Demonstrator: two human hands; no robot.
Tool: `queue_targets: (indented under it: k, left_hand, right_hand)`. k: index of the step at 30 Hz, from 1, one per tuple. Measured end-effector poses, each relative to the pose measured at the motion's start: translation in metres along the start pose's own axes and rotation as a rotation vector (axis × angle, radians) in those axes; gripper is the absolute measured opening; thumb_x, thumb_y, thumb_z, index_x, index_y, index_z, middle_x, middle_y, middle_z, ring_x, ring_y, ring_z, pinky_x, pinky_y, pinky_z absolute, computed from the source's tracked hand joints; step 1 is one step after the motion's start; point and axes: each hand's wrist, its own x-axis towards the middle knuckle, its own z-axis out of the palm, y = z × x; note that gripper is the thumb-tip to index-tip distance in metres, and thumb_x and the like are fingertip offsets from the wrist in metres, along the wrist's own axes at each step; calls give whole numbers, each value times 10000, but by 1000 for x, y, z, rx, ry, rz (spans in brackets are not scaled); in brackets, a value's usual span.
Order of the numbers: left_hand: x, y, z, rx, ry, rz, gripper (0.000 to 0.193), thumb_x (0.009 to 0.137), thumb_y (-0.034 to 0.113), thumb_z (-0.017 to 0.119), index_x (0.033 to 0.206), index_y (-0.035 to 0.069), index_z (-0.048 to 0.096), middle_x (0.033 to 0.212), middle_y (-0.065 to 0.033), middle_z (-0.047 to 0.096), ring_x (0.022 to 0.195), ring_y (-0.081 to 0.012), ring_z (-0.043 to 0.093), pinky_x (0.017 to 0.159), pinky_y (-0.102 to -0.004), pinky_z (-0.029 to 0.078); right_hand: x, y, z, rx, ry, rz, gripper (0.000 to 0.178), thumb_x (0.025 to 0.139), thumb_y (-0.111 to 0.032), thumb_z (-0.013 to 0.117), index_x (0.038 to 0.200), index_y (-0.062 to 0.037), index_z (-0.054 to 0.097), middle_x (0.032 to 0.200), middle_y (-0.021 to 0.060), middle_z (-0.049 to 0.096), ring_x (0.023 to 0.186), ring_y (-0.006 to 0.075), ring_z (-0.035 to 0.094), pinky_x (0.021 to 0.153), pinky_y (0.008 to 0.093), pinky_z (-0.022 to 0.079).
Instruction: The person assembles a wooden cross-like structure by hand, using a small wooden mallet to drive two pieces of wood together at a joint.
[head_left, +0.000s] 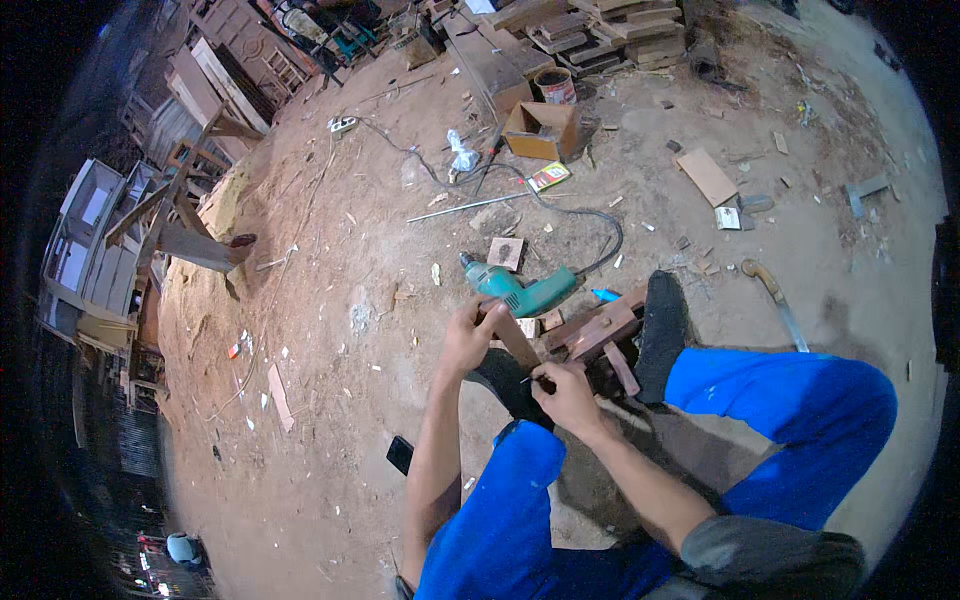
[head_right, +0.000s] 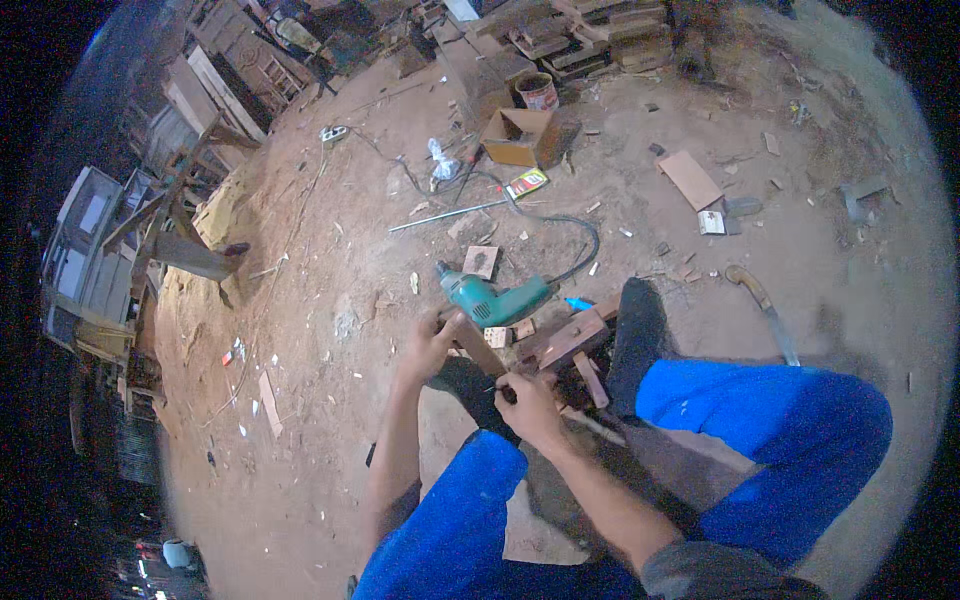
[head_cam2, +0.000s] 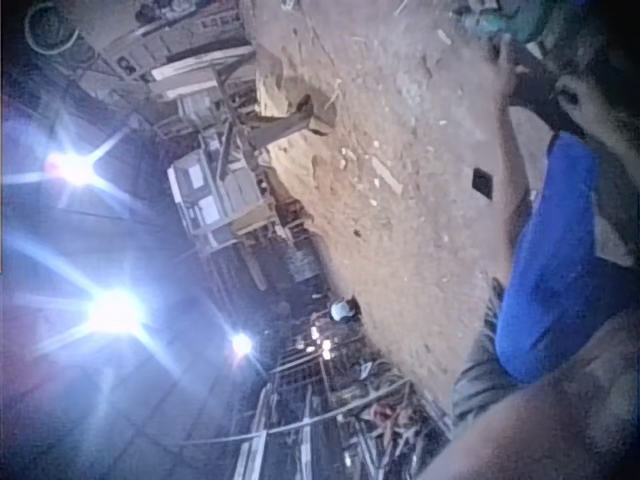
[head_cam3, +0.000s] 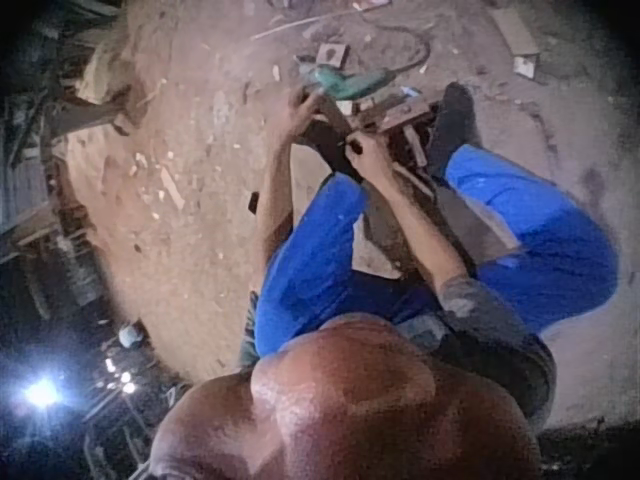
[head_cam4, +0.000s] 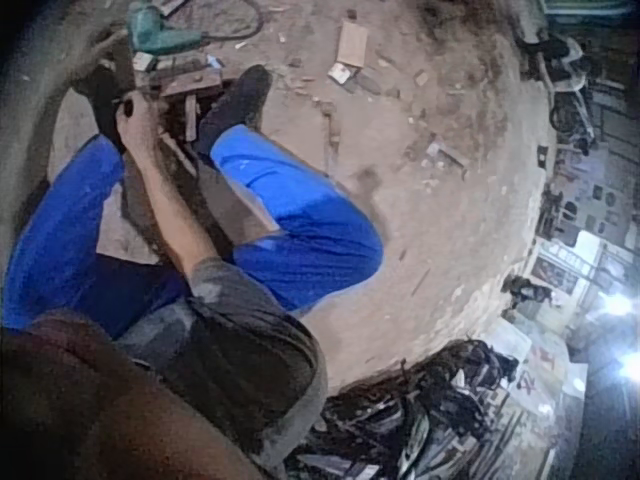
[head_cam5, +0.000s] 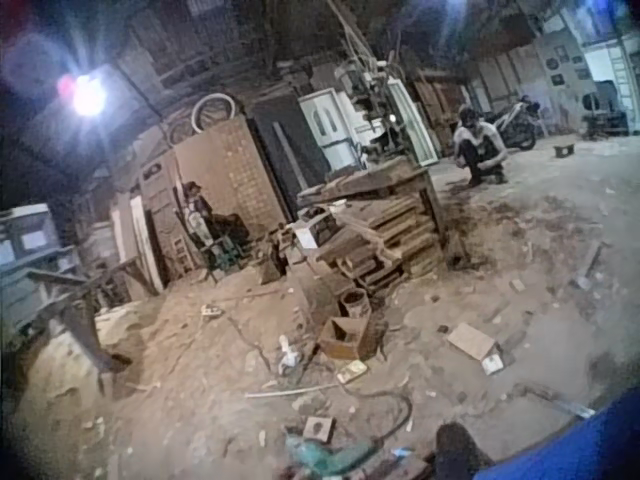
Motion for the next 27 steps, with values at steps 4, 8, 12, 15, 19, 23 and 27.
queue_targets:
  k: [4,8,12,15,19,23,27]
  left_hand:
    - [7,-18,-12,-97,-41,92,295,927,247,682,1101,10,660,971,-69,695,904,-125,635,781,-318,527]
    - [5,-21,-13,-303,-69,57,282,901,210,716,1092,8,667,993,-68,698,923,-142,644,822,-320,531]
    - [2,-19,-21,-362,-104,2,272,894,188,723,1089,5,672,1007,-73,699,926,-159,652,829,-319,529]
    - [-1,-30,-23,-419,-84,-50,261,901,174,711,1101,9,675,1005,-75,699,927,-161,652,832,-319,528]
    - [2,-36,-28,-447,-83,-53,261,921,176,690,1128,19,672,1008,-64,693,920,-152,645,826,-312,522]
    - [2,-35,-26,-439,-104,-11,248,929,157,674,1127,8,667,987,-55,692,893,-149,641,812,-303,520]
    - [-8,-18,-31,-326,2,-34,236,936,144,659,1113,-11,666,972,-66,695,881,-145,644,809,-290,518]
  right_hand:
    - [4,-3,-12,21,-51,-110,154,795,-115,703,905,-12,672,858,166,698,824,346,678,731,420,512]
    - [6,-10,-45,104,-39,-9,123,797,-120,703,862,-17,681,844,164,694,804,343,675,706,409,512]
    - [19,-4,-87,71,52,3,112,824,-126,714,880,-31,692,856,146,715,799,244,704,743,347,534]
    - [25,7,-119,73,148,54,118,830,-97,717,890,-3,680,866,132,722,815,184,705,736,322,536]
    - [38,-1,-167,9,206,84,160,864,-132,719,910,11,662,818,71,696,768,113,643,691,291,513]
    - [63,-34,-228,-28,316,57,161,867,-138,721,930,-4,659,826,31,672,771,88,611,710,273,498]
    - [100,-31,-291,53,433,117,329,907,-253,692,1066,31,649,962,75,692,921,139,644,785,285,506]
